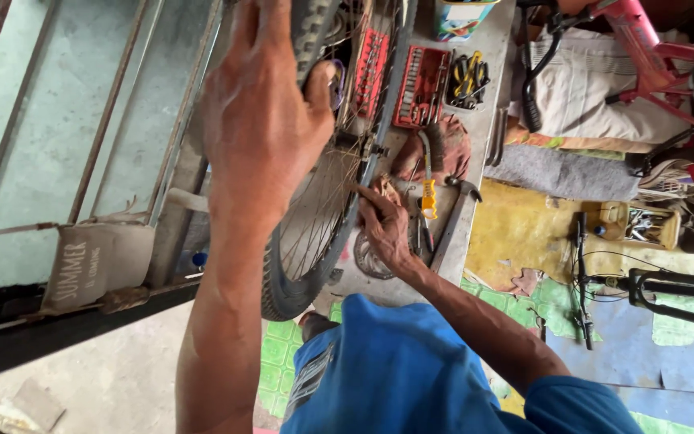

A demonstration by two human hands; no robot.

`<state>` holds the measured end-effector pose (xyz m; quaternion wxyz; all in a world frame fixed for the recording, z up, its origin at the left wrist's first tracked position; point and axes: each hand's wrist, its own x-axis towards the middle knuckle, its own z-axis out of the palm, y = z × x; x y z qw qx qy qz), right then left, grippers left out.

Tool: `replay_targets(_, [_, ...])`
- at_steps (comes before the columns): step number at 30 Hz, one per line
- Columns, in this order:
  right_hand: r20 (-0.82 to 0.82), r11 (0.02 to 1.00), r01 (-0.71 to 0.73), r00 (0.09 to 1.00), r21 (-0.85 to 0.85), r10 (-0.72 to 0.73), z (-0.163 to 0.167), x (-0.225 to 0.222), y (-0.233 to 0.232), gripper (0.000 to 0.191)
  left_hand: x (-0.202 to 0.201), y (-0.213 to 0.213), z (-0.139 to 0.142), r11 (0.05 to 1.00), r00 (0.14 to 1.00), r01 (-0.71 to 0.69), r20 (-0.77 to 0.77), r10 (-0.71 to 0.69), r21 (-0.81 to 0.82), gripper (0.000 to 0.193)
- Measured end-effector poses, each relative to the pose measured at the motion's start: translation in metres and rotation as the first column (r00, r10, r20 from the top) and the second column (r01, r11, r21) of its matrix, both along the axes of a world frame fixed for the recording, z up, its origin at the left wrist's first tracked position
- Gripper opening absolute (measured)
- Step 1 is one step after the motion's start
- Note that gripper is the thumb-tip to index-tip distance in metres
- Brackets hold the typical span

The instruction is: The person trues a bicycle wheel by hand, repeatedly bending and adjusting individual spokes to align the rim. The wheel is held vertically and rotated as the person works around the circumference, checking alignment and making small adjustments to the spoke tension.

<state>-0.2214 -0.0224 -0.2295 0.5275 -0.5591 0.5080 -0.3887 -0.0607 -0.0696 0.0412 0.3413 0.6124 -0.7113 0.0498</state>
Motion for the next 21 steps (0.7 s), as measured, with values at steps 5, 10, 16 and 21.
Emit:
replay_targets(5, [0.354, 0.911, -0.124, 0.935, 0.393, -0.026, -0.007, 0.005, -0.011, 0.030, 0.004, 0.000, -0.005, 1.000, 0.999, -0.006, 0.048, 0.005, 0.013, 0.068])
replay_targets(10, [0.684, 0.768, -0.337, 0.708, 0.545, -0.175, -0.009, 0.021, -0.010, 0.019, 0.003, 0.002, -0.009, 1.000, 0.999, -0.002, 0.040, 0.002, -0.001, 0.068])
replay_targets(16, [0.773, 0.741, -0.424, 0.602, 0.521, -0.200, -0.007, 0.026, -0.008, 0.016, 0.005, 0.001, -0.008, 1.000, 0.999, 0.006, 0.048, -0.005, -0.020, 0.067])
replay_targets(21, [0.787, 0.713, -0.469, 0.587, 0.522, -0.190, -0.007, 0.028, -0.012, 0.018, 0.004, 0.002, -0.006, 1.000, 0.999, 0.006, 0.054, -0.005, -0.026, 0.065])
